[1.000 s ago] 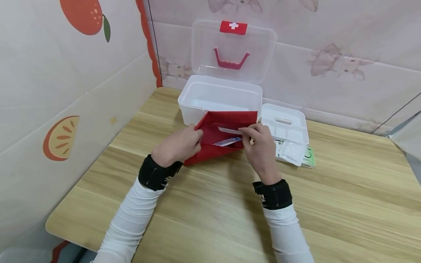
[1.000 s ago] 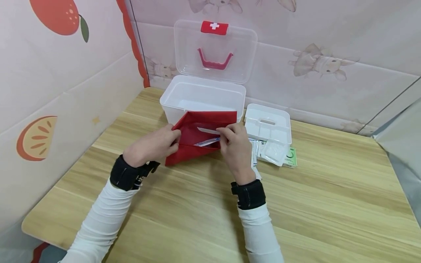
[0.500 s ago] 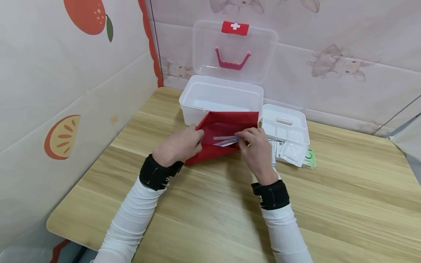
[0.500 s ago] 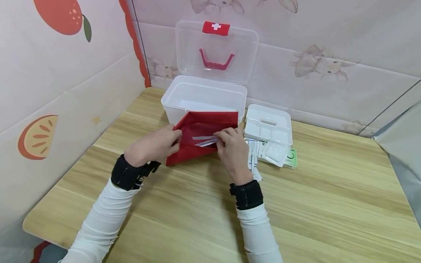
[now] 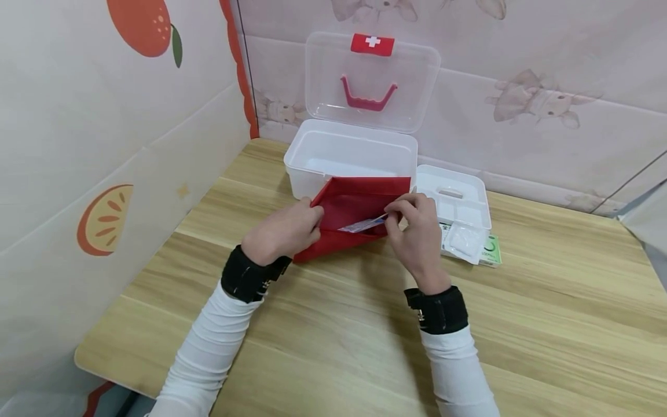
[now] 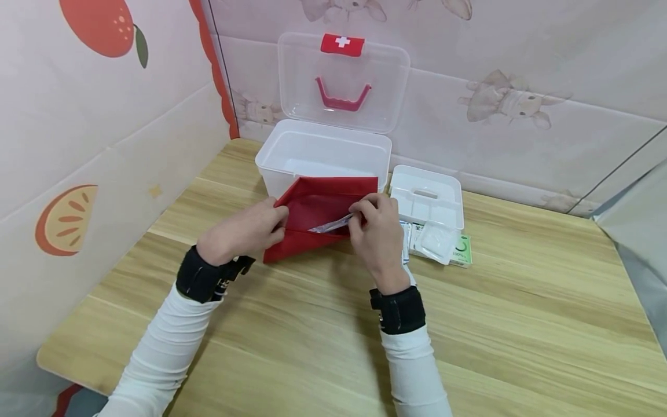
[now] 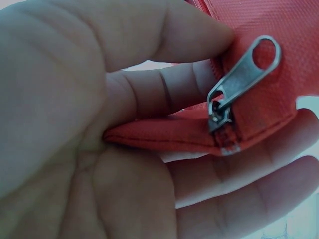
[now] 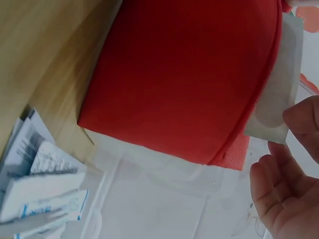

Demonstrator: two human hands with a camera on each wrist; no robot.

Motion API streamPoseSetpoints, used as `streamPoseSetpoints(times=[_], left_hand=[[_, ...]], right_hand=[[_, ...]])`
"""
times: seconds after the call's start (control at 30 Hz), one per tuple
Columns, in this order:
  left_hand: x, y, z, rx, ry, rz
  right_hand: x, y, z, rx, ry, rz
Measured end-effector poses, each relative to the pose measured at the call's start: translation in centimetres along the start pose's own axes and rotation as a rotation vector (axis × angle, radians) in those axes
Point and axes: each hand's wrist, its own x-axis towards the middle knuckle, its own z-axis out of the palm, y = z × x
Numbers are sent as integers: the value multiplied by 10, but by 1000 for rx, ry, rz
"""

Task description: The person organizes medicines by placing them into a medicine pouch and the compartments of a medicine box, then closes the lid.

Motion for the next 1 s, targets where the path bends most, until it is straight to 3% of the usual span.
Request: streamPoseSetpoints(times=[0.17, 0.37, 0.73, 1.0], left_hand=[[-1, 0, -1, -2, 1, 7], [0, 0, 0, -10, 0, 3], [0, -1, 1, -17, 6, 4], [1, -2, 1, -30, 3, -5]], right_hand=[[1, 0, -3, -31, 24, -4], [0, -3, -7, -116, -31, -11], [-1, -9, -7, -189, -257, -12], [-1, -11, -5, -156, -373, 4]])
